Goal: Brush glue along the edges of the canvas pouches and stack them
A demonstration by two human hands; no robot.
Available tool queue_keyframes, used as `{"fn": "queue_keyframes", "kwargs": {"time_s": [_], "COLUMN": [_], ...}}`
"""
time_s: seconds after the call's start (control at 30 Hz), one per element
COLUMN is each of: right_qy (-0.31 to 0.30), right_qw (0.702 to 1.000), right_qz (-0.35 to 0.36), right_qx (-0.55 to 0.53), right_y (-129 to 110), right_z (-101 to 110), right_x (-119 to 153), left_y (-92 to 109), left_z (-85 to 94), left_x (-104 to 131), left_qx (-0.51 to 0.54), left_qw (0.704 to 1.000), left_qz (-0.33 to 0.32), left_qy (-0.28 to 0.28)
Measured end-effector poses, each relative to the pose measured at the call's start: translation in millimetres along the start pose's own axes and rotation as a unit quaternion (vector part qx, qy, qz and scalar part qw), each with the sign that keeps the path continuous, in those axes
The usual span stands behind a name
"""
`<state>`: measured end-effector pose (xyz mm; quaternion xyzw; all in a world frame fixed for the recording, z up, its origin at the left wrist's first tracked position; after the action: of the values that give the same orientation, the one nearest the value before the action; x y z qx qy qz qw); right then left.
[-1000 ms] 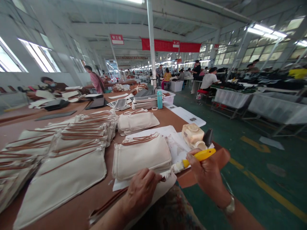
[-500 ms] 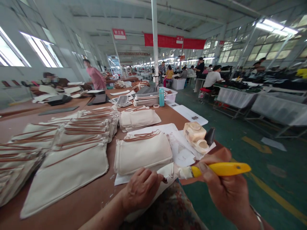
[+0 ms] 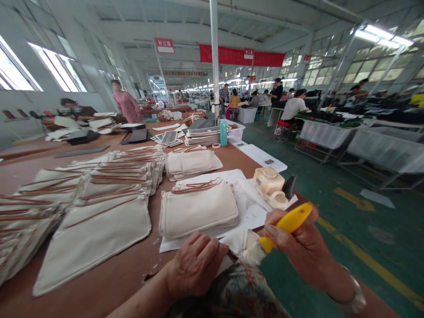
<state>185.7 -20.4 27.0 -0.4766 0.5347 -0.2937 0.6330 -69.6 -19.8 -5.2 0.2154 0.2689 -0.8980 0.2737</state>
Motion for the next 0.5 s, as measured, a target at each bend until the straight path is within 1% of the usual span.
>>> {"fn": "queue_keyframes", "kwargs": {"time_s": [0.07,0.1,0.13,0.17,0.23,0.27,0.3,0.33,0.43,0.47,0.5], "right_qy": [0.058,0.076,0.077,0.062,0.007,-0.015,-0.022,-0.014,0.05,0.049,0.03], "right_qw": [0.997,0.995,0.994,0.996,1.0,1.0,1.0,1.0,0.998,0.998,1.0], "right_qz": [0.054,0.07,0.071,0.056,0.003,-0.014,-0.016,-0.006,0.032,0.024,0.006], "right_qx": [-0.009,-0.014,-0.016,-0.015,-0.009,-0.003,0.0,0.0,-0.009,-0.007,-0.001], "right_y": [-3.8,-4.4,-4.0,-2.9,-0.2,0.6,0.8,0.6,0.8,1.9,3.5], "right_z": [0.9,-0.3,-2.4,-4.8,-8.8,-9.7,-9.8,-9.5,-10.3,-11.9,-13.8], "right_x": [-1.0,-2.0,-2.9,-3.5,-3.3,-2.5,-1.8,-1.4,-1.0,-0.5,0.7], "left_y": [-0.2,-0.5,-0.8,-1.0,-1.3,-1.2,-1.1,-1.0,-0.9,-0.6,0.0], "left_z": [1.4,2.3,3.4,4.5,6.1,6.5,6.7,6.8,8.1,9.4,11.2], "left_x": [-1.1,-1.8,-2.5,-2.8,-2.3,-1.4,-0.3,0.8,3.7,4.6,5.9], "left_qx": [0.004,0.005,0.005,0.003,0.002,0.002,0.004,0.007,0.007,0.003,0.0], "left_qw": [1.0,1.0,1.0,1.0,1.0,1.0,1.0,1.0,1.0,1.0,1.0], "left_qz": [0.001,0.001,0.0,-0.002,-0.003,-0.003,-0.002,0.0,0.015,0.021,0.027], "left_qy": [0.002,0.002,0.004,0.006,0.008,0.007,0.002,-0.003,-0.01,-0.005,-0.003]}}
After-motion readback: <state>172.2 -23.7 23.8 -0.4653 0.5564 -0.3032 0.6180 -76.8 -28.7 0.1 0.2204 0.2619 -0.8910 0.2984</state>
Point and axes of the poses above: each hand's wrist, its own x-axis away from the middle knuckle, its own z-axis out of the back of the hand, y = z × x, the point moved 1 cm from there along -x, towards the middle knuckle, and after that the axes turned 14 degrees about -x, right-handed, at the moved point
